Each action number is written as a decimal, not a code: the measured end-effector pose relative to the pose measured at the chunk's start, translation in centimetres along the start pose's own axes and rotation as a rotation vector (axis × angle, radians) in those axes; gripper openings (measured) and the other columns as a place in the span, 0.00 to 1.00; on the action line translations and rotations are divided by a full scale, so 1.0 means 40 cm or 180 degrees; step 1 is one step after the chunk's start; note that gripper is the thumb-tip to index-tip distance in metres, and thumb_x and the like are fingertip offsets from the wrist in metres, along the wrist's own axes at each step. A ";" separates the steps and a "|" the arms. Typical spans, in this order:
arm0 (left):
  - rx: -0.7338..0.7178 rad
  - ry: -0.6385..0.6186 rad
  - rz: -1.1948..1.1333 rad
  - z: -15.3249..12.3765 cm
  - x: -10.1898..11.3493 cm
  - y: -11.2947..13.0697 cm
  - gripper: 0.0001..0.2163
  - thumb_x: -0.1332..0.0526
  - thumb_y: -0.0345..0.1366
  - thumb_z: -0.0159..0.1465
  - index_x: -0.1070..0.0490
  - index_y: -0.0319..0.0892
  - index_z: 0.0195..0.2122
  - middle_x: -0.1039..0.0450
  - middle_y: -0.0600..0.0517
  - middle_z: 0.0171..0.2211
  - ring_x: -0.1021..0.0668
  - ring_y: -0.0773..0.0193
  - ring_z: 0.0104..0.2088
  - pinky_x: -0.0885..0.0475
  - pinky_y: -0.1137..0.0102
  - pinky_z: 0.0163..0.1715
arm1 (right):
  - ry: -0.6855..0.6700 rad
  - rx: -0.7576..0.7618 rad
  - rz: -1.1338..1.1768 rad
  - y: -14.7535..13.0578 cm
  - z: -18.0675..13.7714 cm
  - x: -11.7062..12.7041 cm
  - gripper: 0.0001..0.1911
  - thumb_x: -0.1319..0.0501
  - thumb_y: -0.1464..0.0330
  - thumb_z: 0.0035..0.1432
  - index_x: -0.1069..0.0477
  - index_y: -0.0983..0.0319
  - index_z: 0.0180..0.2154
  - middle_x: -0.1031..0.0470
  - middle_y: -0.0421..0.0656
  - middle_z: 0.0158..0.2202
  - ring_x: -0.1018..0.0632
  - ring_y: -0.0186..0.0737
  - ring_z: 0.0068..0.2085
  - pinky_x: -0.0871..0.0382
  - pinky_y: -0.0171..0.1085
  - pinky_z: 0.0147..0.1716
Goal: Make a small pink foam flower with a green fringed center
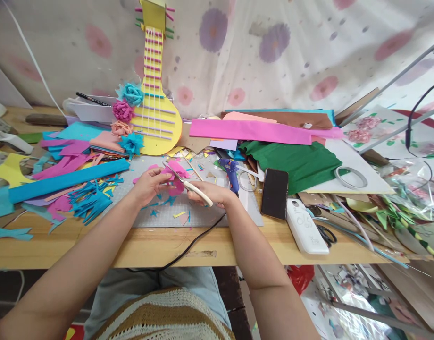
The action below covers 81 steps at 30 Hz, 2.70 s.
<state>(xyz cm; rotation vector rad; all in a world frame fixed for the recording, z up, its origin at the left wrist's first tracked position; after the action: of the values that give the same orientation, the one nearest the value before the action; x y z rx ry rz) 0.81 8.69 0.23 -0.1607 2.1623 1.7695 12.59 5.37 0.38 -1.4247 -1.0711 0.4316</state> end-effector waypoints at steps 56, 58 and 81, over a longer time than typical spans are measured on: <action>0.0271 -0.0843 0.1385 -0.012 -0.053 -0.049 0.10 0.31 0.36 0.41 0.31 0.37 0.20 0.28 0.55 0.19 0.25 0.68 0.21 0.26 0.73 0.21 | 0.1819 0.0241 0.0636 -0.025 0.030 0.068 0.20 0.33 0.60 0.39 0.40 0.62 0.28 0.34 0.36 0.25 0.35 0.28 0.23 0.41 0.32 0.22; 0.0212 -0.0859 0.1409 -0.012 -0.055 -0.048 0.10 0.32 0.35 0.41 0.33 0.38 0.18 0.28 0.55 0.19 0.25 0.68 0.21 0.26 0.72 0.21 | 0.1791 0.0202 0.0634 -0.026 0.032 0.064 0.20 0.32 0.61 0.37 0.40 0.62 0.27 0.35 0.35 0.23 0.35 0.29 0.23 0.41 0.32 0.23; -0.2541 0.0307 0.2772 -0.082 -0.041 0.115 0.04 0.39 0.37 0.55 0.26 0.45 0.29 0.25 0.48 0.43 0.24 0.60 0.45 0.30 0.65 0.46 | 0.2322 0.0703 0.1662 -0.009 0.015 0.102 0.17 0.40 0.55 0.48 0.37 0.62 0.28 0.36 0.36 0.18 0.36 0.29 0.20 0.44 0.32 0.21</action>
<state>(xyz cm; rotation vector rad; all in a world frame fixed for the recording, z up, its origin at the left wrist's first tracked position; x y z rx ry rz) 0.35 6.30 5.61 0.6114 1.5130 3.0772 14.04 8.90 1.95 -1.4769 -0.0568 0.3369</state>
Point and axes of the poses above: each hand's wrist, its own z-axis towards the middle knuckle, its own x-axis out of the back of the hand, y = z × x, the point moved 9 cm from there along z, towards the middle knuckle
